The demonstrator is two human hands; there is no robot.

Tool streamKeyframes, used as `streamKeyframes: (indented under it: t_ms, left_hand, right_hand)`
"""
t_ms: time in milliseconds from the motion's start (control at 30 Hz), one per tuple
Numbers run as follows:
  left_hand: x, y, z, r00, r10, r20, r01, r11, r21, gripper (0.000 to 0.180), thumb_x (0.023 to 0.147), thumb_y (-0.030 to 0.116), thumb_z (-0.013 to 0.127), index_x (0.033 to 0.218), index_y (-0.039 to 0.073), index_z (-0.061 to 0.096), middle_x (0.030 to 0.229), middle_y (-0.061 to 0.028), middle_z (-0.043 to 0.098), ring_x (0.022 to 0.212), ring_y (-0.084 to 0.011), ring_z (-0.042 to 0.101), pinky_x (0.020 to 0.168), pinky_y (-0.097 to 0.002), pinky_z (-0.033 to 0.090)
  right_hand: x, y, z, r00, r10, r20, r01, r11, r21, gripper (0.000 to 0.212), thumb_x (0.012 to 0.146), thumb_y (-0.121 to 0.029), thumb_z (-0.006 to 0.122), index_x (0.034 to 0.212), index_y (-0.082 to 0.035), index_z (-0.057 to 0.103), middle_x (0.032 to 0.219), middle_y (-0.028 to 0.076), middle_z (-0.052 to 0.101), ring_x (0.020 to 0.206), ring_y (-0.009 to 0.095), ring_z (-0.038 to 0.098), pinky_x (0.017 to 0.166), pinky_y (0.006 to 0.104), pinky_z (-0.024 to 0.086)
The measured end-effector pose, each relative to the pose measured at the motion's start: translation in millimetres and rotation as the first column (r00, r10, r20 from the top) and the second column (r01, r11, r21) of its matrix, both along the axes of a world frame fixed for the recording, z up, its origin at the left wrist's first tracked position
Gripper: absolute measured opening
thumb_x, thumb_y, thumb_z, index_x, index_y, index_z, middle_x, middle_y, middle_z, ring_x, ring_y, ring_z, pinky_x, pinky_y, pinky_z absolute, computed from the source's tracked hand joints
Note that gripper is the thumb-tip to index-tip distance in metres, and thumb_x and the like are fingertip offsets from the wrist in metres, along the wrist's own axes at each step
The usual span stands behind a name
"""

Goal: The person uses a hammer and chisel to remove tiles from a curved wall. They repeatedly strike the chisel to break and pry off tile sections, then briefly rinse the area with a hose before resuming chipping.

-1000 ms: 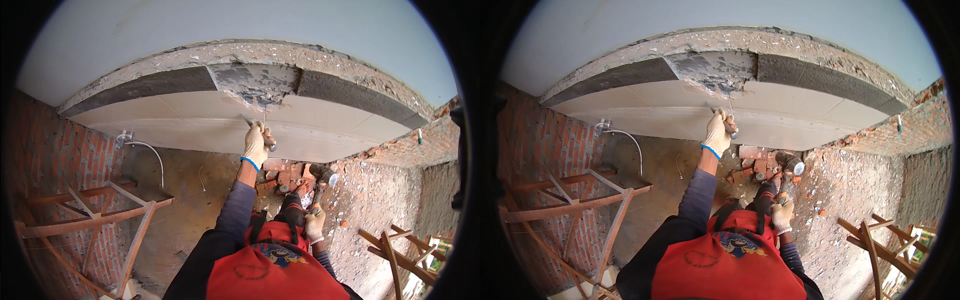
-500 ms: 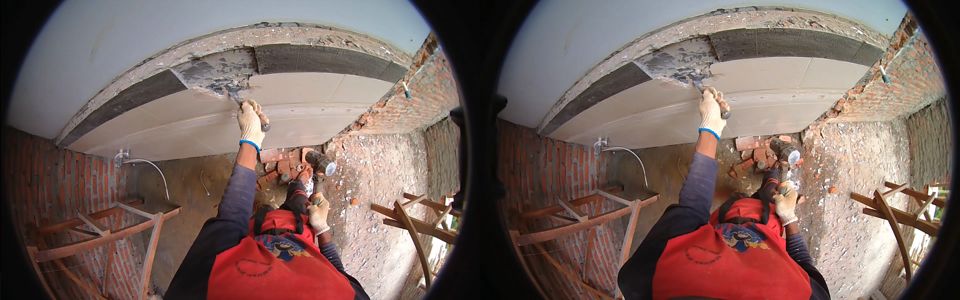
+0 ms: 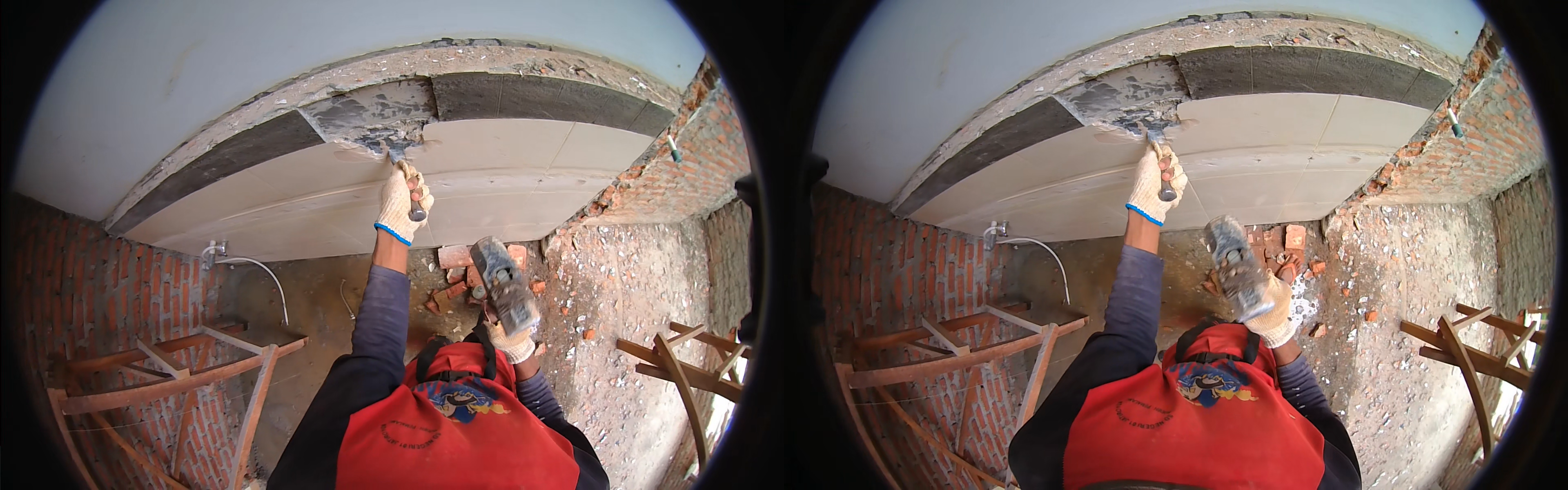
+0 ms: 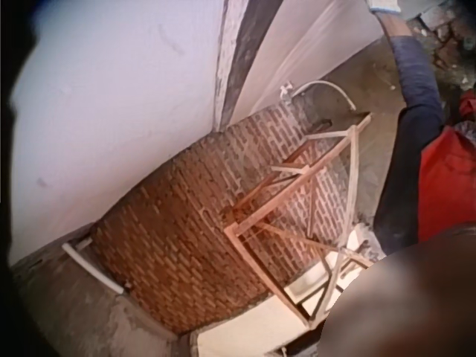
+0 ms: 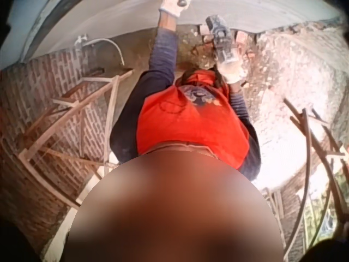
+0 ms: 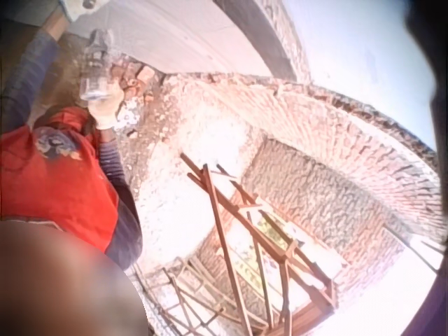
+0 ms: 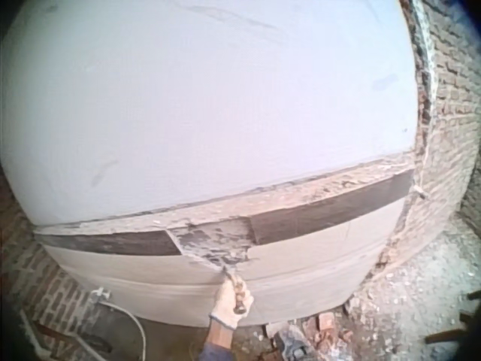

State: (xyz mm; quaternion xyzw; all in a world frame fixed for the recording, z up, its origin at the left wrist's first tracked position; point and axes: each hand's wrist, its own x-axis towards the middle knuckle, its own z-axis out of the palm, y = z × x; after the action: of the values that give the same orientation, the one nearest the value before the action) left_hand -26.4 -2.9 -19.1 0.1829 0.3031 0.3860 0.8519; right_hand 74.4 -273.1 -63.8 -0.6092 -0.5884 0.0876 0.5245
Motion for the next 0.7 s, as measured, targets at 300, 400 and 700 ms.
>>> streamKeyframes:
  t_ms: [300,400,700]
  left_hand:
    - [4.0,6.2,1.2,0.996,-0.023,-0.089,0.022,1.000,-0.014,0.043,0.095,0.036,0.034,0.057,0.017,0.035,0.047,0.0032,0.030,0.037,-0.0114,0.031,0.036,-0.0300,0.025]
    - [2.6,2.4,3.9,0.996,-0.024,-0.089,0.019,0.998,-0.056,0.043,0.096,0.036,0.034,0.057,0.018,0.036,0.047,0.0043,0.031,0.037,-0.0104,0.031,0.036,-0.0284,0.024]
    - [8.1,4.5,0.4,0.986,0.024,-0.163,-0.037,0.996,-0.077,0.039,0.095,0.036,0.037,0.061,0.018,0.039,0.049,0.0060,0.034,0.036,-0.0090,0.032,0.035,-0.0289,0.025]
  right_hand:
    - [-16.7,69.6,-16.1,0.997,0.020,-0.069,-0.045,0.923,-0.381,0.014,0.064,-0.010,0.059,0.076,-0.005,0.056,0.069,0.018,0.057,0.066,0.039,0.057,0.058,0.0419,0.046]
    - [-16.5,51.3,9.2,0.989,0.085,-0.125,-0.122,0.937,-0.329,0.025,0.060,-0.010,0.060,0.086,-0.008,0.061,0.068,0.016,0.057,0.064,0.036,0.057,0.056,0.0404,0.046]
    - [-2.1,84.2,4.1,0.999,0.038,0.019,-0.034,0.983,-0.179,0.004,0.071,-0.005,0.054,0.068,-0.003,0.054,0.063,0.014,0.057,0.060,0.033,0.058,0.054,0.0373,0.045]
